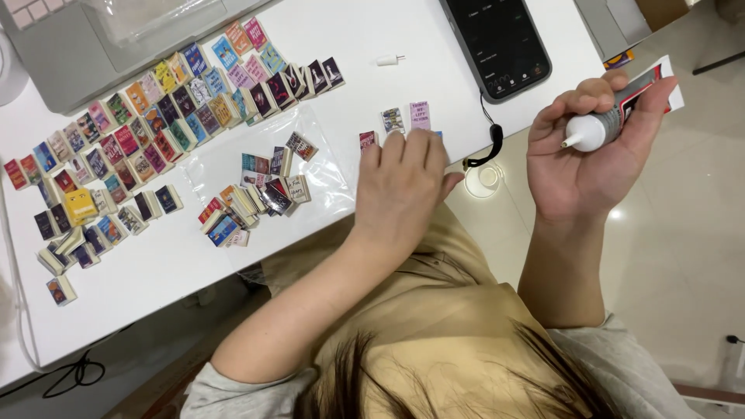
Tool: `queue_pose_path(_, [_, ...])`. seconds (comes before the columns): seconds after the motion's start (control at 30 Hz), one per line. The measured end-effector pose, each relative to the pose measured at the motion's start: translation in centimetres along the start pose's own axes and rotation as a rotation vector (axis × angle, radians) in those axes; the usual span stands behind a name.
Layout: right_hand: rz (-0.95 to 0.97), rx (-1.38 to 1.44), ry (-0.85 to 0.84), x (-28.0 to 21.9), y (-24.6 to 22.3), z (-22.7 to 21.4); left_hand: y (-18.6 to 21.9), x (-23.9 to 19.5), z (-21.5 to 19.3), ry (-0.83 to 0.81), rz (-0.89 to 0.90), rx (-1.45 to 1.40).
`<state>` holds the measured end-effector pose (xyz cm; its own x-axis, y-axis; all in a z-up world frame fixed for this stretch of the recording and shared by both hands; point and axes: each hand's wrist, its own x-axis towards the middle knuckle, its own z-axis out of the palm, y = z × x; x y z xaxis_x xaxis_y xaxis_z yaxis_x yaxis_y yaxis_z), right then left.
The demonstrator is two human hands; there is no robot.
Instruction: The person assembles miniature books by applying glue to the spines of small book-shaped items and stacking them. They handle multiple miniature books, a glue tube, and a plastic bag, arranging the items on a white table.
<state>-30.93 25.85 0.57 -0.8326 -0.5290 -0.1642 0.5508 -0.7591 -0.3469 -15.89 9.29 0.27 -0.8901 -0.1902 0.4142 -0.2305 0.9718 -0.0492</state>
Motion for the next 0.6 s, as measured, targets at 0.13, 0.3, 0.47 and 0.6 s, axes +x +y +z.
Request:
queue_pose_path(0.13, [-0.002, -0.018, -0.007, -0.2, -0.4, -0.9, 0.4, -0.4, -0.1, 0.276, 0.025, 0.132])
queue_pose_path(0.3, [0.024, -0.002, -0.029, -0.3, -0.7, -1.5, -0.1, -0.3, -0.2, 0.406, 0.070, 0.146])
queue_pose_path(0.47, [-0.033, -0.142, 0.004, -0.8, 0.2, 0.1, -0.7, -1.0, 0.8, 0.420, 0.111, -0.261])
queue_pose_path(0.6, [0.064, -0.158, -0.077, -1.7, 1.2, 1.8, -1.0, -1.8, -2.7, 0.053, -0.258, -1.348])
